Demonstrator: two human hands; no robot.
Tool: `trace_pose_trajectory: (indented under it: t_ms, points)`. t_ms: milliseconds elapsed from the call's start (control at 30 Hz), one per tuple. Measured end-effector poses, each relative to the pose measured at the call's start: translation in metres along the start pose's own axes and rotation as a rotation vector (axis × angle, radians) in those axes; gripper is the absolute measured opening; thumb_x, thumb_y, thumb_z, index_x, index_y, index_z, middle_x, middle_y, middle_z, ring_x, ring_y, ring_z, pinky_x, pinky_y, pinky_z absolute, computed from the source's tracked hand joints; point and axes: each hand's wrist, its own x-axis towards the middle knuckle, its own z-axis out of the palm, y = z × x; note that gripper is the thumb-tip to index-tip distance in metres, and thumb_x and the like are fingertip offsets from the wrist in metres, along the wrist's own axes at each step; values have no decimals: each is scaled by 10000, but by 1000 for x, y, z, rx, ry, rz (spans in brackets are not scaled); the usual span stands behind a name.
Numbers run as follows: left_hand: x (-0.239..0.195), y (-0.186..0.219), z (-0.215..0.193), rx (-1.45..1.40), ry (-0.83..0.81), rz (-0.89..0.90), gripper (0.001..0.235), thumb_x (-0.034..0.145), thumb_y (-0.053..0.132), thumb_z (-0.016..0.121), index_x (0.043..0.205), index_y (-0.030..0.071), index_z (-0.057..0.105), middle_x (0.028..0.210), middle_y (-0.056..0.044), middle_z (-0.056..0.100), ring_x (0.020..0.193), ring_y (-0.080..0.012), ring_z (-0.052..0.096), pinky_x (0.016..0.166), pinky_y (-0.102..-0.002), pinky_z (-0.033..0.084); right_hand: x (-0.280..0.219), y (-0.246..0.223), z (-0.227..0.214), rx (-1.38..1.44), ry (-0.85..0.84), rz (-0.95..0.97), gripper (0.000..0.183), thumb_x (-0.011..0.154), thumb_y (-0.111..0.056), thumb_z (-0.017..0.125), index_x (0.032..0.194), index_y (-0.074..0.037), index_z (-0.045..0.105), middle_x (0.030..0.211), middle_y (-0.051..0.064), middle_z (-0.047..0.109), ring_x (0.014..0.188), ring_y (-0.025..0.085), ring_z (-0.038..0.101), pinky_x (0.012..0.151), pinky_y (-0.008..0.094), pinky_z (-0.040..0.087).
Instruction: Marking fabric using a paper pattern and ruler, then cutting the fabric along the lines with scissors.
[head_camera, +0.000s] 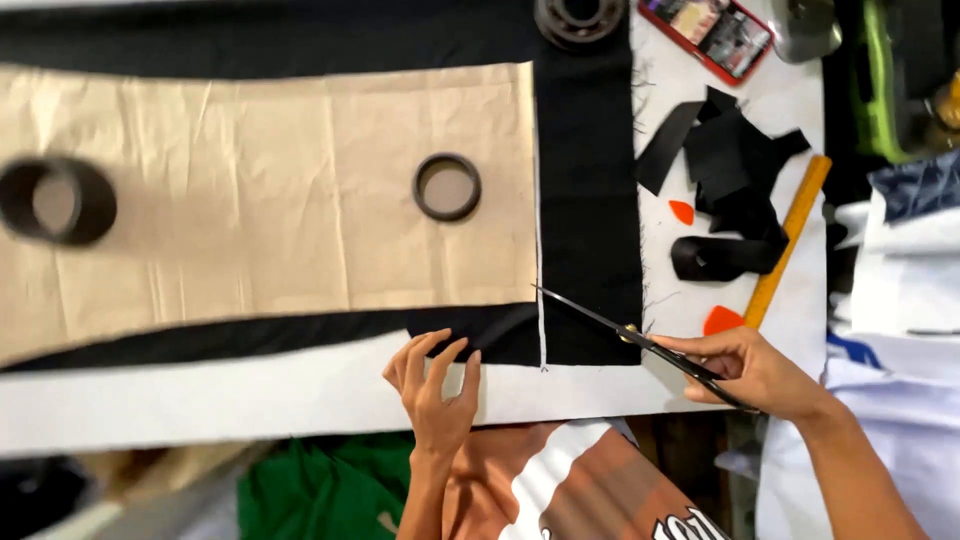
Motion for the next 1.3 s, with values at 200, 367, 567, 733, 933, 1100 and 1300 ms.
trace_pose_trajectory:
  t_ms: [200, 367, 567, 733, 933, 1100, 1300]
  points:
    - [-27, 12, 21, 164, 212, -125, 279, 894, 221, 816, 1141, 132, 720, 1286, -94, 656, 1230, -297, 600, 1038, -428, 378, 20, -42, -40, -187, -167, 85, 664, 729, -35, 850, 1387, -63, 764, 640, -18, 415, 548, 92, 405, 498, 248, 322]
    - [-28, 10, 30, 288, 261, -58, 370, 863, 356, 853, 1133, 137, 726, 1254, -110, 662, 1201, -306, 613, 1005, -422, 394, 31, -55, -49, -184, -239, 98, 621, 754, -34, 804, 1371, -30, 741, 406, -8, 323, 371, 86, 230, 376, 248, 200]
    - [-23, 10, 28, 376, 201, -24, 410, 838, 455, 869, 1089, 164, 726, 1204, -62, 678, 1173, -271, 618, 1003, -440, 344, 61, -54, -60, -263, -354, 88, 704, 724, -229, 835, 1394, -47, 717, 489, -4, 263, 430, 101, 201, 408, 265, 147]
    - [-26, 10, 28, 371, 196, -54, 398, 820, 454, 872, 1074, 184, 726, 1209, -45, 686, 1185, -273, 613, 1020, -460, 324, 81, -52, -69, -215, -431, 85, 685, 763, -182, 815, 1416, -30, 678, 464, -23, 260, 415, 79, 202, 405, 256, 114]
    - [-24, 15, 24, 389, 198, -71, 360, 817, 462, 852, 1031, 194, 741, 1185, -33, 697, 1170, -261, 627, 1002, -462, 302, 91, -61, -67, -207, -502, 96, 709, 750, -213, 829, 1415, -27, 668, 472, -1, 320, 423, 84, 223, 404, 258, 162]
    - [-21, 15, 22, 377, 205, -76, 368, 820, 474, 842, 1028, 187, 744, 1175, -35, 701, 1164, -261, 623, 1009, -469, 302, 96, -66, -61, -199, -533, 10, 720, 749, -220, 826, 1409, 8, 648, 445, -38, 312, 472, 107, 232, 469, 256, 204]
    - [-19, 15, 21, 377, 191, -85, 358, 827, 475, 830, 1028, 191, 744, 1173, -24, 703, 1167, -254, 625, 1014, -463, 286, 97, -71, -65, -300, -434, 103, 739, 703, -248, 842, 1397, -37, 699, 575, -11, 284, 548, 157, 269, 531, 287, 212]
